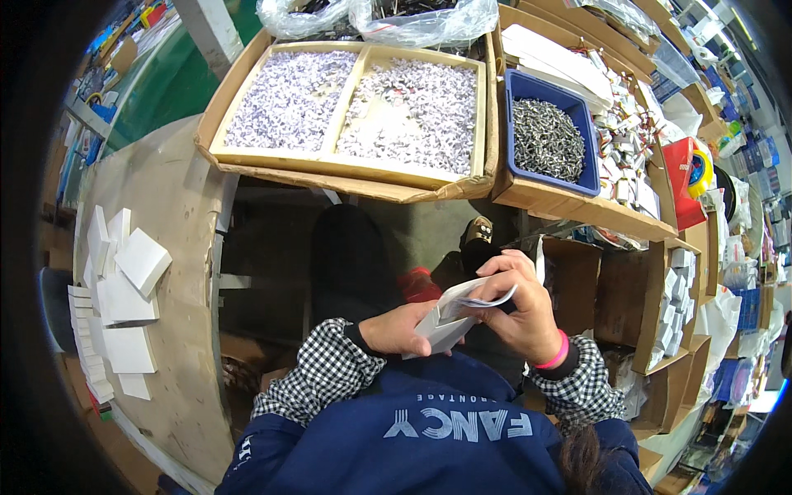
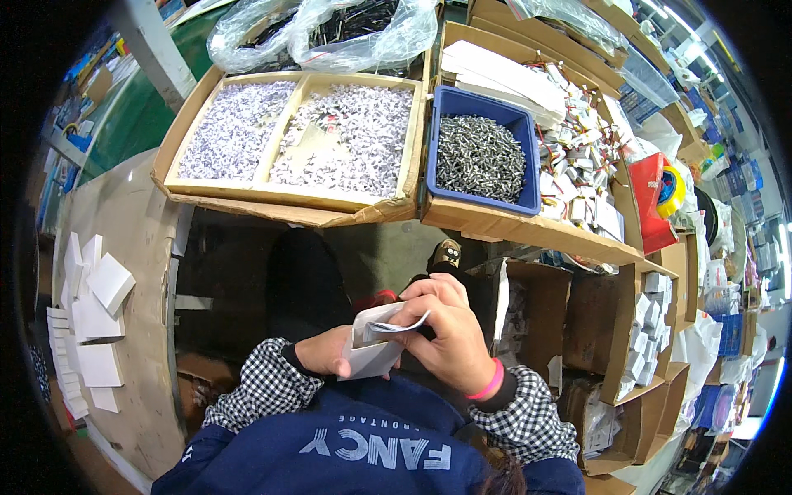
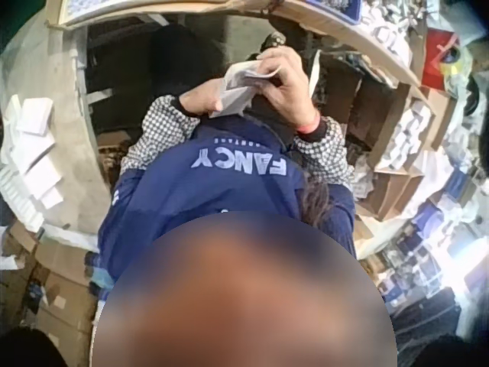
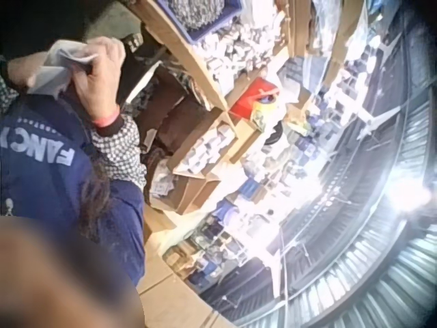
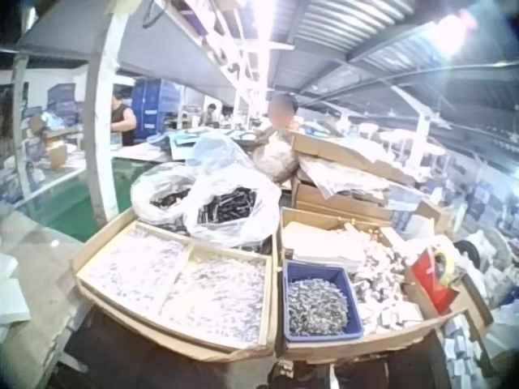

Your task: The person assembles small electronic components by placing a white rectangular object and a small metallic piece into a white box, then sealing it with tape. The process is repeated multiple times in a factory setting.

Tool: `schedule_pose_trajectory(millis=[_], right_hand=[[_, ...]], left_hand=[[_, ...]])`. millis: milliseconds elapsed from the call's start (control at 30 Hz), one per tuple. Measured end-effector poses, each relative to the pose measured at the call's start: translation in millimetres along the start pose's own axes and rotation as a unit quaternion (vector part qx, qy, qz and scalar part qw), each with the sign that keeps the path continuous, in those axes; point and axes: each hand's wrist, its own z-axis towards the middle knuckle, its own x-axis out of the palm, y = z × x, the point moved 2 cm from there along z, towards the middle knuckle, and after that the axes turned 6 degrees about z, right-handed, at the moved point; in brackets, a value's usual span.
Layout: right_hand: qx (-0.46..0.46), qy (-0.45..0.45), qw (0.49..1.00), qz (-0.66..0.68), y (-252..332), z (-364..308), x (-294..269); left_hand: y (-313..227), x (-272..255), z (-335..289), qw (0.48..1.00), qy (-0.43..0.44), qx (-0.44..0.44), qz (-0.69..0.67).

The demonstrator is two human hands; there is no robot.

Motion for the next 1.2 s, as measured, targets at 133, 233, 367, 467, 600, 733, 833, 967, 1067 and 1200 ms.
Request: schedule_pose_trajectory(millis=[133,233,367,467,600,733,833,967,1067,1200], right_hand=[[-0.028,0.147,0.972,-0.182,24,15,-15],[0.006,0.155,0.979,-0.133,40,24,-24],[-0.015,0.098,0.991,-0.092,43,39,-32],[-0.070,0.131,0.983,-0.106,36,43,-23],[-0.075,0.208,0.965,-0.142,32,43,-8],[-0.037,0.241,0.960,-0.141,42,58,-10],[-0.078,0.230,0.957,-0.157,54,80,-22],[-0.138,0.168,0.953,-0.213,49,130,-37],[-0.116,0.152,0.939,-0.287,29,179,-46],[-0.126,0.107,0.924,-0.344,5,246,-48]], left_hand=[[4,3,2,1.000,-0.008,0.012,-0.020],[2,4,3,0.998,0.005,0.043,-0.050],[-4,4,4,0.999,0.011,0.032,-0.030],[-10,2,1,0.999,0.015,0.034,-0.033],[-13,-6,-6,1.000,-0.004,0.020,-0.017],[-13,-15,-9,1.000,0.006,-0.005,-0.014],[-12,-17,-8,0.997,0.024,0.031,-0.059],[-8,-20,-10,0.989,0.049,0.037,-0.133],[-5,-25,-14,0.993,0.043,0.045,-0.101],[-2,-30,-18,0.990,0.032,0.065,-0.122]])
